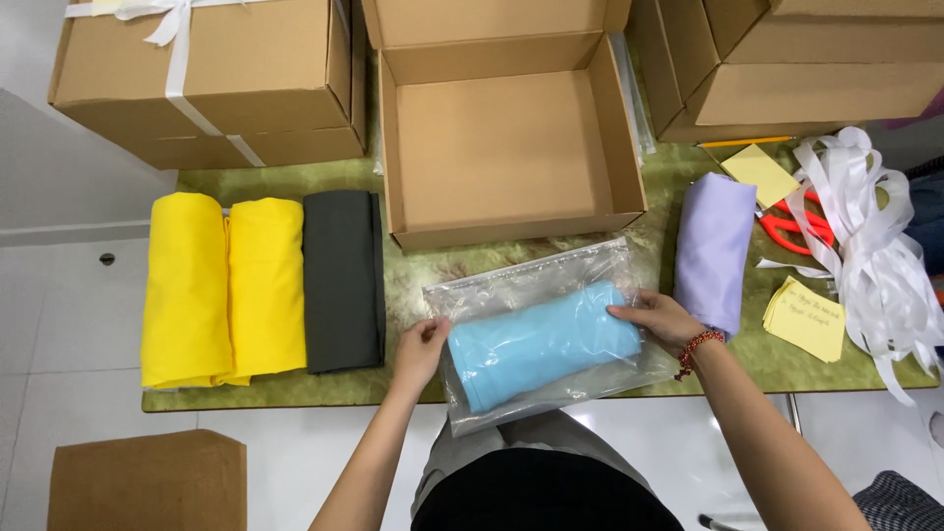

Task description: The person places a yellow sticky note on a cardboard box, then wraps a folded light blue cloth in a clear plastic bag. They place the wrapped cloth into a cardboard box, close the lid, and tie the box with a white ribbon.

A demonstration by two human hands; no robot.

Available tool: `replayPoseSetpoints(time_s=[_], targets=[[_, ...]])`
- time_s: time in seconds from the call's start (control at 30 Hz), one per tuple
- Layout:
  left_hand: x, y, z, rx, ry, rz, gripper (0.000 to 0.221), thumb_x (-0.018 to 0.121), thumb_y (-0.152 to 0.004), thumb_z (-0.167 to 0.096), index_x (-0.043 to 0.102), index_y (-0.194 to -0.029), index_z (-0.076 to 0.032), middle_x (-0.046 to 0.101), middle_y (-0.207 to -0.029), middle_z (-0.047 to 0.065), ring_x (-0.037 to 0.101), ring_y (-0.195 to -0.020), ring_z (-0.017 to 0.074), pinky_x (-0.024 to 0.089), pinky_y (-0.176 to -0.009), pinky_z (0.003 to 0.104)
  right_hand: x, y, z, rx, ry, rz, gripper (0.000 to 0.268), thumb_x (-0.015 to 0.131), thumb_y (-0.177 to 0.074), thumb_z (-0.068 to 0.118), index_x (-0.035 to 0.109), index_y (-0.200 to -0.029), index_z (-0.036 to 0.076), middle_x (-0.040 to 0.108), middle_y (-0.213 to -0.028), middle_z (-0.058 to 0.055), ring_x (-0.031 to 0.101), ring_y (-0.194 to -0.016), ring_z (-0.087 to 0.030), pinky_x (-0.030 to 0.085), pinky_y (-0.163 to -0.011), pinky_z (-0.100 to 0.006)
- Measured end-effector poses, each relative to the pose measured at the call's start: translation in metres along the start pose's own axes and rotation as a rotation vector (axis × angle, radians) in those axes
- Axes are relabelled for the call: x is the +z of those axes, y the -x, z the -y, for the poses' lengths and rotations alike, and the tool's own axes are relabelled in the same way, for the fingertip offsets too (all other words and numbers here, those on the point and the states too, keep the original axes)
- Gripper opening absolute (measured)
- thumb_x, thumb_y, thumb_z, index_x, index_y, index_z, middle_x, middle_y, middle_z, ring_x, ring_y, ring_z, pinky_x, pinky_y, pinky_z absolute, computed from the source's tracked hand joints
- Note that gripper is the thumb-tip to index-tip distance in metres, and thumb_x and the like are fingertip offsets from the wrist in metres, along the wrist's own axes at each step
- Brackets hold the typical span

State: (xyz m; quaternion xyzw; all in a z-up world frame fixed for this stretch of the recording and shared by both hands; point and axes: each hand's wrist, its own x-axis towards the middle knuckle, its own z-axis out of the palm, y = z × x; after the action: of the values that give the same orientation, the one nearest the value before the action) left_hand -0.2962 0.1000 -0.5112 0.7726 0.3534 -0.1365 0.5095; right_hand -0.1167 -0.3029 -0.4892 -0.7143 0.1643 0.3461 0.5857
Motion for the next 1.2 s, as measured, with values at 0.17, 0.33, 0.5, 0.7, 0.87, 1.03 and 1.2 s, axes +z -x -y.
replayPoseSetpoints(time_s=[0.17, 0.33, 0.5, 0.7, 0.87, 1.03, 1.2], targets=[[0.008, 0.012, -0.005, 0.121, 0.015, -0.219, 0.041, 0.08, -0.093, -0.045, 0.079, -0.122, -0.015, 0.063, -0.134, 0.01, 0.057, -0.137, 0.0307, 0.049, -0.114, 0.04, 0.01, 0.016, 0.007, -0.017, -0.078, -0.029, 0.048, 0.091, -0.088, 0.028, 0.071, -0.12, -0.002, 0.071, -0.1, -0.01, 0.07, -0.089, -0.021, 0.06, -0.074, -0.037], [-0.005, 0.043, -0.038, 0.059, 0.148, -0.138, 0.063, 0.077, -0.095, -0.03, 0.054, -0.149, -0.008, 0.047, -0.149, 0.022, 0.052, -0.141, 0.0409, 0.048, -0.118, 0.046, 0.017, 0.025, 0.012, -0.04, -0.006, -0.047, 0.05, 0.095, -0.086, 0.029, 0.075, -0.114, -0.006, 0.074, -0.1, -0.013, 0.069, -0.088, -0.023, 0.059, -0.076, -0.04], [-0.017, 0.051, -0.05, -0.139, 0.339, 0.036, 0.107, 0.087, -0.088, -0.042, 0.023, -0.168, -0.01, 0.049, -0.156, 0.028, 0.051, -0.147, 0.0327, 0.047, -0.12, 0.046, 0.045, 0.038, 0.033, -0.028, -0.043, -0.09, 0.042, 0.095, -0.082, 0.02, 0.075, -0.112, -0.001, 0.074, -0.096, -0.01, 0.072, -0.085, -0.022, 0.061, -0.069, -0.035], [-0.054, 0.094, -0.086, -0.118, 0.565, 0.068, 0.102, 0.083, -0.091, -0.024, 0.02, -0.17, -0.01, 0.038, -0.161, 0.038, 0.031, -0.158, 0.0482, 0.03, -0.128, 0.058, 0.041, 0.001, 0.004, 0.019, 0.1, -0.177, 0.058, 0.103, -0.073, 0.036, 0.08, -0.109, -0.003, 0.073, -0.096, -0.018, 0.072, -0.09, -0.024, 0.062, -0.072, -0.042], [-0.058, 0.09, -0.065, -0.033, 0.709, 0.129, 0.104, 0.079, -0.091, -0.005, 0.015, -0.173, -0.016, 0.043, -0.166, 0.025, 0.042, -0.151, 0.0444, 0.047, -0.117, 0.051, 0.062, 0.043, 0.043, -0.033, 0.101, -0.082, 0.038, 0.093, -0.084, 0.024, 0.077, -0.11, 0.001, 0.065, -0.072, -0.005, 0.057, -0.058, -0.011, 0.046, -0.047, -0.02], [-0.081, 0.072, -0.07, 0.004, 0.695, 0.053, 0.108, 0.089, -0.085, -0.015, 0.023, -0.17, -0.006, 0.047, -0.164, 0.024, 0.052, -0.144, 0.0409, 0.056, -0.111, 0.05, 0.069, 0.067, 0.095, -0.062, 0.084, -0.048, 0.045, 0.096, -0.081, 0.029, 0.077, -0.111, 0.001, 0.072, -0.079, -0.006, 0.064, -0.063, -0.013, 0.051, -0.05, -0.024], [-0.097, 0.065, -0.105, 0.085, 0.931, 0.002, 0.067, 0.08, -0.095, -0.034, 0.058, -0.15, -0.004, 0.07, -0.126, 0.007, 0.069, -0.112, 0.0212, 0.061, -0.091, 0.035, 0.054, 0.042, 0.114, -0.223, -0.133, -0.059, 0.039, 0.086, -0.092, 0.017, 0.074, -0.125, 0.001, 0.077, -0.086, -0.007, 0.066, -0.064, -0.009, 0.053, -0.056, -0.022]])
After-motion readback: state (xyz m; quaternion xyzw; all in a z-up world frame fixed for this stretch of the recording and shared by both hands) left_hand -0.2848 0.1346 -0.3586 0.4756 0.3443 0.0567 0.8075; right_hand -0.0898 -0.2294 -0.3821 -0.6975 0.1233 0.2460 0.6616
